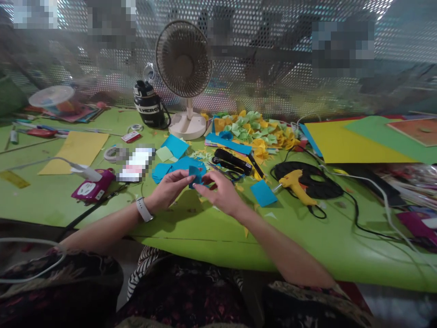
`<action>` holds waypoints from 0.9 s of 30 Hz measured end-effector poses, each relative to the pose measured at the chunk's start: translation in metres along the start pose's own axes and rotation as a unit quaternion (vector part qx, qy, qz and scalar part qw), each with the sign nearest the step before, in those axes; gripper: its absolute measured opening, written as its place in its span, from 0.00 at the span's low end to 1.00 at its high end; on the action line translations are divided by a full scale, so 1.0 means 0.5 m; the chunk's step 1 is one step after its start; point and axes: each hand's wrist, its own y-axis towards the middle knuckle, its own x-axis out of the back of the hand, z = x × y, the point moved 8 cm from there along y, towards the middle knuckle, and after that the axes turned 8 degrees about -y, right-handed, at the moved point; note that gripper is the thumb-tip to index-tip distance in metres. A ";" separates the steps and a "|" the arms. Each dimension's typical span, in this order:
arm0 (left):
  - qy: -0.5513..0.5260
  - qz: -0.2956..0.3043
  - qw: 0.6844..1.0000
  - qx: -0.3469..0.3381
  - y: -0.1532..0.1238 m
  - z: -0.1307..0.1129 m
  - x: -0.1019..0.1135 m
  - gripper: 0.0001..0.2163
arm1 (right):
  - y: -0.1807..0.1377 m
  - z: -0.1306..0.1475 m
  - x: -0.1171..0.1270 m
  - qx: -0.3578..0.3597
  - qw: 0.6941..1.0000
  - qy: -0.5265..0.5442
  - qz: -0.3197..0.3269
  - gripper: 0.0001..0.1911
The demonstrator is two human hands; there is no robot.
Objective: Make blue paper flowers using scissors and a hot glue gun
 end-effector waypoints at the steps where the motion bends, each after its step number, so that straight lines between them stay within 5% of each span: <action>1: -0.013 0.005 1.000 0.007 -0.001 0.003 -0.004 0.13 | 0.000 0.002 -0.012 0.012 1.000 0.005 0.025 0.16; 9: 0.051 -0.024 0.997 0.046 -0.010 -0.003 0.012 0.13 | 0.007 -0.018 -0.012 -0.012 0.998 0.055 0.020 0.19; 13: 0.119 0.044 0.989 0.080 -0.001 -0.025 0.008 0.10 | 0.009 -0.023 -0.015 -0.047 0.993 0.058 0.091 0.17; 15: 0.145 0.049 0.987 0.052 0.011 -0.051 0.018 0.10 | 0.007 -0.031 -0.020 -0.068 0.986 0.039 0.146 0.15; 19: 0.142 -0.068 0.986 -0.061 0.037 -0.113 0.080 0.13 | 0.001 -0.049 -0.027 -0.089 0.971 -0.049 0.217 0.11; 22: 0.226 -0.110 0.960 -0.123 0.048 -0.145 0.105 0.13 | -0.003 -0.053 -0.037 -0.064 0.951 -0.172 0.250 0.12; 25: 0.343 -0.132 0.912 -0.184 0.049 -0.181 0.112 0.10 | 0.011 -0.049 -0.010 -0.050 0.935 -0.312 0.158 0.13; 27: 0.463 -0.158 0.843 -0.225 0.041 -0.213 0.109 0.08 | 0.017 -0.043 0.010 -0.048 0.931 -0.350 0.097 0.13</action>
